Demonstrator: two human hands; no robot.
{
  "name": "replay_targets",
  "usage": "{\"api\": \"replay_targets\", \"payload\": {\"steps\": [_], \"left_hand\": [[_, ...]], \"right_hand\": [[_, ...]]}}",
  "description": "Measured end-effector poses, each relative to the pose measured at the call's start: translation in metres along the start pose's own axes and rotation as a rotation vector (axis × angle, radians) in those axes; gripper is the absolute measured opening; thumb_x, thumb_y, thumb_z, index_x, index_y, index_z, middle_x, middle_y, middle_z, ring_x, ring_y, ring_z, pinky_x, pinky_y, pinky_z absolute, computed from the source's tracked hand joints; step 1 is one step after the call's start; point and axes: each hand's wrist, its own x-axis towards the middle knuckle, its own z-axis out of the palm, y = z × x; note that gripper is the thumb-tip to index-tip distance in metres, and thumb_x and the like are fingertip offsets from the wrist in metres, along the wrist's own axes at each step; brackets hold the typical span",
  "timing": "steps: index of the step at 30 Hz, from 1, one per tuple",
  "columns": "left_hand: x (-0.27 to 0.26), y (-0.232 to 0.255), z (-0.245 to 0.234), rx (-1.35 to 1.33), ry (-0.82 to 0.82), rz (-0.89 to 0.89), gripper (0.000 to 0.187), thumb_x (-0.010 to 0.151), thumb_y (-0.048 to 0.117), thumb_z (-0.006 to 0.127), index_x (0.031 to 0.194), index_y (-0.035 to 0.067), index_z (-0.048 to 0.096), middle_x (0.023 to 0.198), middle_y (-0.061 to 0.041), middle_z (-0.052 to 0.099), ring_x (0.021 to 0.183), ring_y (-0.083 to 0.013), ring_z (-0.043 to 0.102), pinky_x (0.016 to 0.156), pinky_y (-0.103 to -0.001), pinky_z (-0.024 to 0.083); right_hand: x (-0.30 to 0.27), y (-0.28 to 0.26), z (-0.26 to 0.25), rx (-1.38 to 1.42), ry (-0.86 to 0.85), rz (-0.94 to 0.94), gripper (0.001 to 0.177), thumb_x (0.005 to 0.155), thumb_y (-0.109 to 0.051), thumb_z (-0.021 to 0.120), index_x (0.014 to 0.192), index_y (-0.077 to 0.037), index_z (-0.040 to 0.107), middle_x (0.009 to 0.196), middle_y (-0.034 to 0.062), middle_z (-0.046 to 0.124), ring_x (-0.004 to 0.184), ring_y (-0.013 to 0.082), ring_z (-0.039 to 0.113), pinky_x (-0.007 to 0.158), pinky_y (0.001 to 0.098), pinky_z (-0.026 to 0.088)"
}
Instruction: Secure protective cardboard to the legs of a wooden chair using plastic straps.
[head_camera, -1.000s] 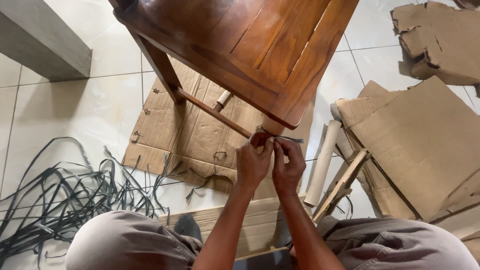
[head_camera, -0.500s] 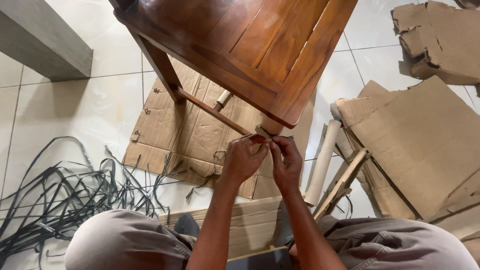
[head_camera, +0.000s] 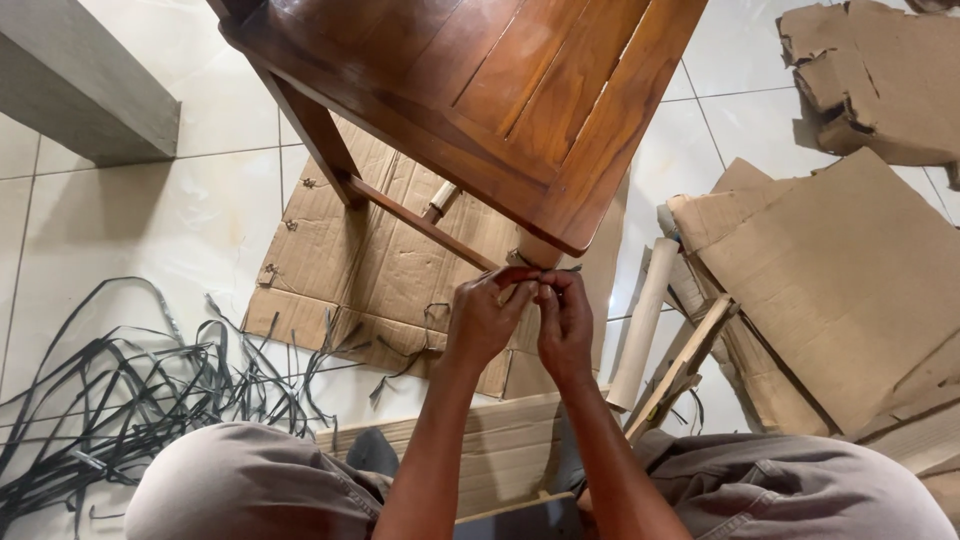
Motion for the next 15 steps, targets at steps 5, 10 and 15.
{"api": "replay_targets", "payload": {"steps": [5,10,15], "left_hand": [[0.001,-0.008,0.003,0.058,0.016,0.117,0.008,0.092,0.016,0.073,0.096,0.012,0.079,0.081,-0.014,0.076,0.081,-0.0381,0.074,0.071,-0.048,0.059],[0.002,-0.017,0.011,0.121,0.075,0.186,0.006,0.093,0.013,0.072,0.095,0.011,0.078,0.079,-0.014,0.074,0.078,-0.037,0.074,0.071,-0.046,0.06],[0.002,-0.024,0.018,0.128,0.132,0.293,0.006,0.093,0.01,0.071,0.097,0.008,0.075,0.079,-0.019,0.072,0.08,-0.0441,0.072,0.074,-0.051,0.059]], "right_hand": [[-0.002,-0.009,0.001,-0.075,-0.006,-0.015,0.016,0.108,-0.003,0.044,0.117,-0.002,0.057,0.108,0.0115,0.065,0.097,0.0161,0.061,0.085,0.033,0.054],[-0.002,-0.014,0.003,-0.077,0.012,-0.03,0.014,0.108,-0.002,0.046,0.115,0.0,0.057,0.102,0.0108,0.063,0.093,0.0156,0.059,0.084,0.034,0.054],[0.0,-0.014,0.003,-0.082,0.039,-0.065,0.012,0.106,0.0,0.049,0.113,0.0,0.06,0.094,0.0074,0.06,0.089,0.0149,0.061,0.083,0.0346,0.056]]}}
